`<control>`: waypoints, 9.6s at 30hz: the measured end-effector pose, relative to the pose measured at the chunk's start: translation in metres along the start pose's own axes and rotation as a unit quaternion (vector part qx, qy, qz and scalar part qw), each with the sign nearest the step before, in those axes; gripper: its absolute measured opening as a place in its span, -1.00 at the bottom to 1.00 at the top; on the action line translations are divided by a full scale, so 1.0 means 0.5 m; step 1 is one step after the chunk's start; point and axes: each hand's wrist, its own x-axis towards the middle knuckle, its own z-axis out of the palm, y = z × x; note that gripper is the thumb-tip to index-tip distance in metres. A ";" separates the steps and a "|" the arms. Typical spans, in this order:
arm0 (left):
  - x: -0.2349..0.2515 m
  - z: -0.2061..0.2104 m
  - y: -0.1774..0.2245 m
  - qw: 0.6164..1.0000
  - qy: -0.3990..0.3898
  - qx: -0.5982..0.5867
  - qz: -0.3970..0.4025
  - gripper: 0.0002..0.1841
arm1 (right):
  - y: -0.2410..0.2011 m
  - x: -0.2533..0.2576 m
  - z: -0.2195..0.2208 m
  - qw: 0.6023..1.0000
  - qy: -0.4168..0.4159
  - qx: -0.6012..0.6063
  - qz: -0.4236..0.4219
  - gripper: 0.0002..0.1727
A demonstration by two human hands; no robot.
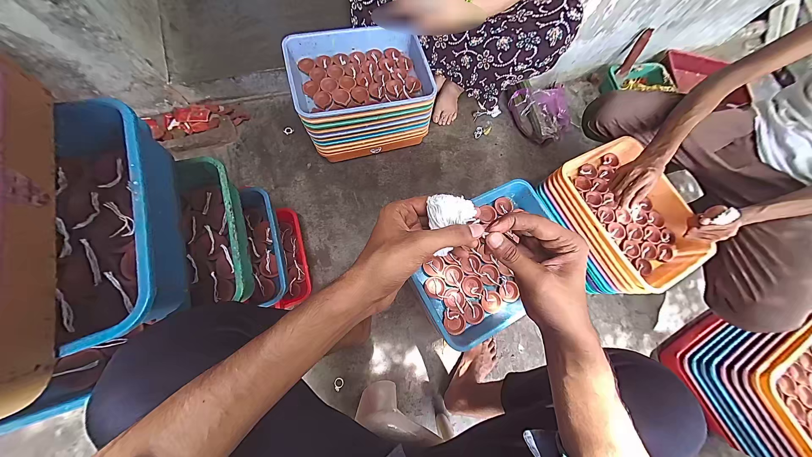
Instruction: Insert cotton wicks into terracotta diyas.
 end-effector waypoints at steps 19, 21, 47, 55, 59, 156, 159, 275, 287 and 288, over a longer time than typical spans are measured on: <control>-0.002 0.000 0.009 1.000 0.020 -0.009 0.006 -0.72 | 0.000 0.005 -0.036 0.992 0.018 0.076 0.096 -0.88; -0.003 0.002 0.009 1.000 0.023 -0.002 0.004 -0.74 | 0.001 0.005 -0.038 0.993 0.016 0.067 0.092 -0.83; 0.019 -0.010 0.009 0.997 0.078 -0.017 -0.018 -0.74 | 0.480 0.103 -0.278 0.844 0.117 -0.451 0.265 -0.75; 0.016 -0.010 0.014 0.997 0.068 -0.013 -0.027 -0.73 | 0.469 0.078 -0.263 0.809 0.082 -0.521 0.261 -0.75; 0.019 -0.009 0.011 0.998 0.060 -0.020 -0.027 -0.73 | 0.456 0.076 -0.256 0.796 0.049 -0.537 0.275 -0.73; 0.000 -0.002 -0.006 0.997 -0.058 -0.013 0.054 -0.54 | -0.001 -0.020 0.043 0.999 0.037 0.000 0.020 -0.84; 0.001 -0.003 -0.007 0.994 -0.050 0.030 0.093 -0.54 | -0.004 -0.021 0.046 0.999 0.047 0.002 0.021 -0.85; 0.002 0.001 0.013 0.997 -0.035 -0.066 -0.026 -0.54 | 0.016 0.002 -0.017 0.994 0.077 -0.073 0.025 -0.84; 0.002 0.012 -0.006 0.997 -0.064 -0.025 -0.021 -0.55 | 0.005 -0.014 0.040 0.994 0.082 -0.035 -0.059 -0.71; 0.003 0.013 -0.007 0.998 -0.064 -0.019 -0.019 -0.55 | 0.005 -0.014 0.040 0.993 0.084 -0.040 -0.067 -0.71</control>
